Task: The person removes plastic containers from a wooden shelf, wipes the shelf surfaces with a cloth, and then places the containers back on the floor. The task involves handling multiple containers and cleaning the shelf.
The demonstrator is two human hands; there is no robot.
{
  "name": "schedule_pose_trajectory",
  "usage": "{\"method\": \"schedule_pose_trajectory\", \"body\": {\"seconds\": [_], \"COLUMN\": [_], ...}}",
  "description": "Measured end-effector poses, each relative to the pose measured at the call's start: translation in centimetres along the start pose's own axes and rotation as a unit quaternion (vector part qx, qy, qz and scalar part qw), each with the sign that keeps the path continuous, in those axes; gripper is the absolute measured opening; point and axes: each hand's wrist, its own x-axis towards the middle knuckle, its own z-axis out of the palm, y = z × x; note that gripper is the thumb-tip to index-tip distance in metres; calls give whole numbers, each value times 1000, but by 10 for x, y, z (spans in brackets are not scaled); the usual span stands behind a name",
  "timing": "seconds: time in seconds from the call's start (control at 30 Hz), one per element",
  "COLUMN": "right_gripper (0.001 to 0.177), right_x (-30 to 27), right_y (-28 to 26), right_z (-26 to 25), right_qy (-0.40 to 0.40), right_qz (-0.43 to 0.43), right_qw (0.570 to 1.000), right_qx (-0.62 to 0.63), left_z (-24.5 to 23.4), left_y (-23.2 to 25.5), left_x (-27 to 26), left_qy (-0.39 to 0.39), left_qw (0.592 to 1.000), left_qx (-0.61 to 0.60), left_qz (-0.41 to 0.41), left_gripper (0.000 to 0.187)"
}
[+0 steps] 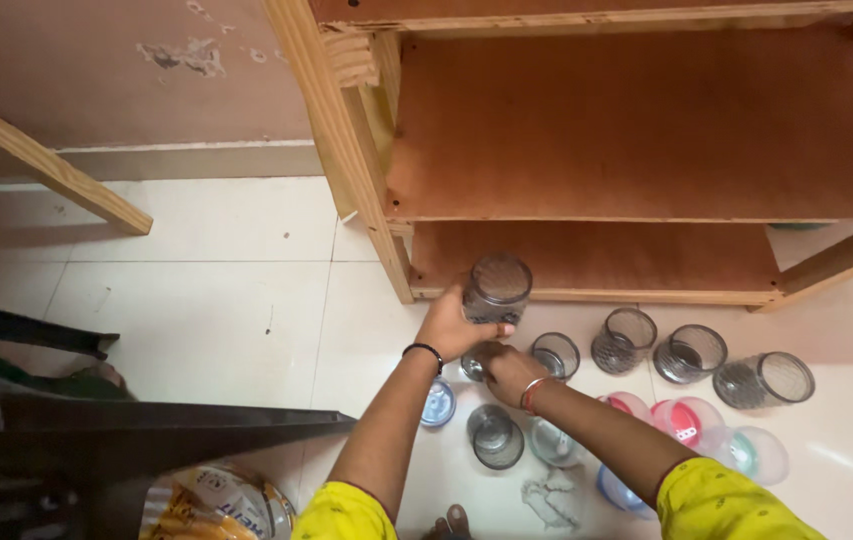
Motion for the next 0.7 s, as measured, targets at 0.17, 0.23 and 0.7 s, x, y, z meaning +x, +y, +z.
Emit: {"method": "schedule_pose_trajectory", "body": {"seconds": [0.17,0.23,0.7], "right_gripper": [50,57,66], "right_x": [7,8,50], "right_y": [-9,-11,-33], "right_z": [1,0,22], "right_qy": [-35,-54,-200], "right_qz": [-8,-24,-5], "right_qw": [997,992,941], "right_qx": [-63,-116,-275], "left_z": [2,3,5], "left_y": [0,2,1], "left_x": [3,5,1], "left_qy": [7,0,-19], "left_qw": [999,999,1000], "left_qx": [-35,-45,-15], "left_qz": [30,30,-8], "left_gripper": [98,99,99]}}
